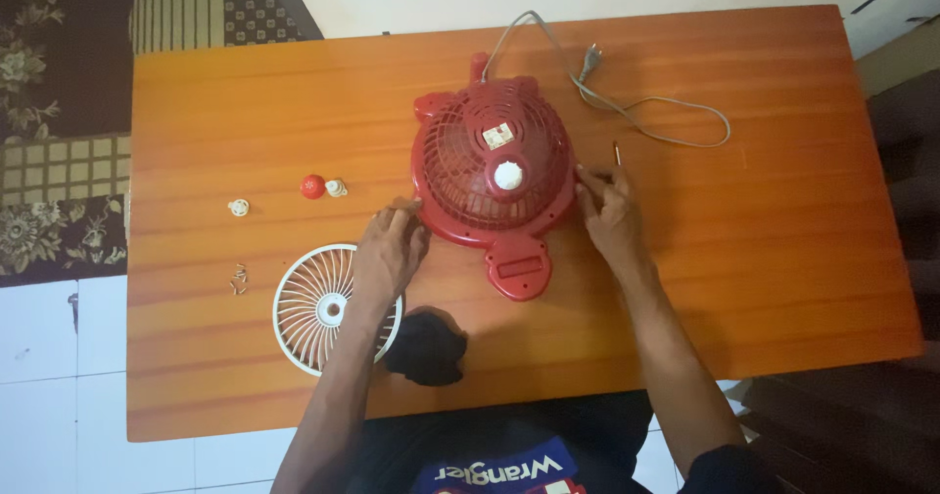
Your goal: The person assembles a red Mario-themed table fan on a wooden table. They attach the front grille, align the fan blades, and secure the rear housing using a screwdriver and screws. The fan is reassembled with all parts visible on the table.
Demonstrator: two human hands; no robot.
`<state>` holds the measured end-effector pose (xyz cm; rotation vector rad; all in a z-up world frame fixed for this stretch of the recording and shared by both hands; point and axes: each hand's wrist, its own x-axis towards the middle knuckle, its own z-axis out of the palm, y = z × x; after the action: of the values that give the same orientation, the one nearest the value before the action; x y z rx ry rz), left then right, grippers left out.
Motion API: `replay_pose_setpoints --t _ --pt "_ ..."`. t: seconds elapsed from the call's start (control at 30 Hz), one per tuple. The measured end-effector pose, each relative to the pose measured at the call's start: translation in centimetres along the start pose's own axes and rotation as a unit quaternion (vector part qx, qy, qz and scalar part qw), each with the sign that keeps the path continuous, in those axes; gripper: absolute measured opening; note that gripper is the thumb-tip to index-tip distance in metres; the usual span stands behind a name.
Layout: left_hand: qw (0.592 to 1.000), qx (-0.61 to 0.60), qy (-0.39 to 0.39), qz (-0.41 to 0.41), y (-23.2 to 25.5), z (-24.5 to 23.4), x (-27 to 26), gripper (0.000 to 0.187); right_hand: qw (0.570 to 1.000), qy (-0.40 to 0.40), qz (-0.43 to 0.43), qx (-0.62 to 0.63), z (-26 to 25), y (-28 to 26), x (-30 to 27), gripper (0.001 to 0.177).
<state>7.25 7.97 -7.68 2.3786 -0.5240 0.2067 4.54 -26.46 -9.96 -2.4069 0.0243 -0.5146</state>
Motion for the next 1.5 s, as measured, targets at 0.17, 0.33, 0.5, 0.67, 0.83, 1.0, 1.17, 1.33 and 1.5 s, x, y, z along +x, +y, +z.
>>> replay_pose_setpoints --t 0.17,0.33,0.5,0.67,0.83,1.0,1.17,1.33,1.5 --pt "1.0 0.009 -0.005 -0.007 0.2 -0.2 -0.1 0.042 0.994 -0.051 0.09 0.028 -0.8 0.0 1.2 0.03" --pt "0.999 0.007 -0.016 -0.027 0.2 -0.3 0.0 0.041 0.988 -0.033 0.12 0.093 -1.3 0.3 1.7 0.038" --pt "1.0 -0.01 -0.015 -0.007 0.1 -0.4 0.2 0.041 0.999 -0.032 0.03 0.015 -1.1 0.7 1.1 0.025" --pt "1.0 -0.014 -0.013 0.005 0.1 -0.7 -0.1 0.042 0.995 -0.077 0.018 -0.068 -1.6 -1.0 1.6 0.023" --pt "0.999 -0.037 0.007 -0.018 0.0 -2.0 -1.3 0.041 0.999 -0.001 -0.024 0.044 -3.6 -8.3 -0.8 0.017" --pt "0.982 -0.087 0.101 -0.136 -2.6 -5.6 -5.5 0.024 0.979 -0.086 -0.094 0.156 1.8 -18.4 -4.4 0.01" --pt "0.944 -0.068 0.226 -0.229 -8.8 -10.1 -11.3 0.017 0.937 -0.233 -0.118 0.232 10.0 -25.0 -4.1 0.016" --pt "0.929 0.03 0.233 -0.287 -12.2 -13.2 -15.4 0.02 0.922 -0.269 -0.2 0.195 20.0 -29.3 -3.3 0.012" --pt "0.924 0.021 0.213 -0.317 -11.7 -14.9 -14.9 0.019 0.911 -0.264 -0.292 0.123 27.1 -31.4 -3.7 0.014"
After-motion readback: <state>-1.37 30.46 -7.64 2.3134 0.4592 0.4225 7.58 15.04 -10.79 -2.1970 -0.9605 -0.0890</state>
